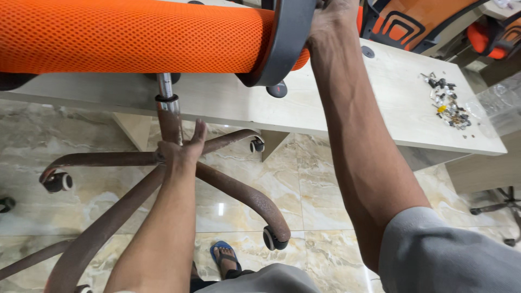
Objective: The person assembles an orange office chair by placing the seat onto a workbench, flipping it, and securing the armrests with a screwdriver. They tighten multiple screws on both sides to attach the armrests to the chair base.
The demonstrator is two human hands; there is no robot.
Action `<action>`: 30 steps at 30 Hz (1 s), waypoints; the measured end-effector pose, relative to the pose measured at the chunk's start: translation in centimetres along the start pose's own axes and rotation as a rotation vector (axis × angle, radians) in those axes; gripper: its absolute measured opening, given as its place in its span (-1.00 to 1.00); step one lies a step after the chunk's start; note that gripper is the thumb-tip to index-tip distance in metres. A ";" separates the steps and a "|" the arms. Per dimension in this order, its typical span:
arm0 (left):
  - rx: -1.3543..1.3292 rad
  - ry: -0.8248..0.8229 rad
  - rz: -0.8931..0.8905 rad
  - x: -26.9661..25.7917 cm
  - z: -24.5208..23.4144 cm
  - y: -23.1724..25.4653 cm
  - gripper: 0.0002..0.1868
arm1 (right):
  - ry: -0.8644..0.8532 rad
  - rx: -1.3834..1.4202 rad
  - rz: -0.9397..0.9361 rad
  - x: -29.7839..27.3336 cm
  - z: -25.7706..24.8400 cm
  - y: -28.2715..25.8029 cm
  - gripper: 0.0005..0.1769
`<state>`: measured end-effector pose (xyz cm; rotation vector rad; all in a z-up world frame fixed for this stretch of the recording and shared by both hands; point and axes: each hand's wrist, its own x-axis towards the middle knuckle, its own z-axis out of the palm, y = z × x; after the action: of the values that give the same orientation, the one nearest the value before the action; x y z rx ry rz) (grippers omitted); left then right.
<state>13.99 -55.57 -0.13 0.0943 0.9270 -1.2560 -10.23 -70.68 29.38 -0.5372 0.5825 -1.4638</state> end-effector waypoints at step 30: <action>-0.071 -0.383 0.277 2.0 6.6 2.0 -0.56 | 0.289 -0.020 -0.045 -0.8 -9.6 -7.4 -0.44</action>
<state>19.28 -59.92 1.98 -0.0710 0.6010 -0.9396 -22.13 -70.06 27.07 -0.3578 0.8166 -1.5921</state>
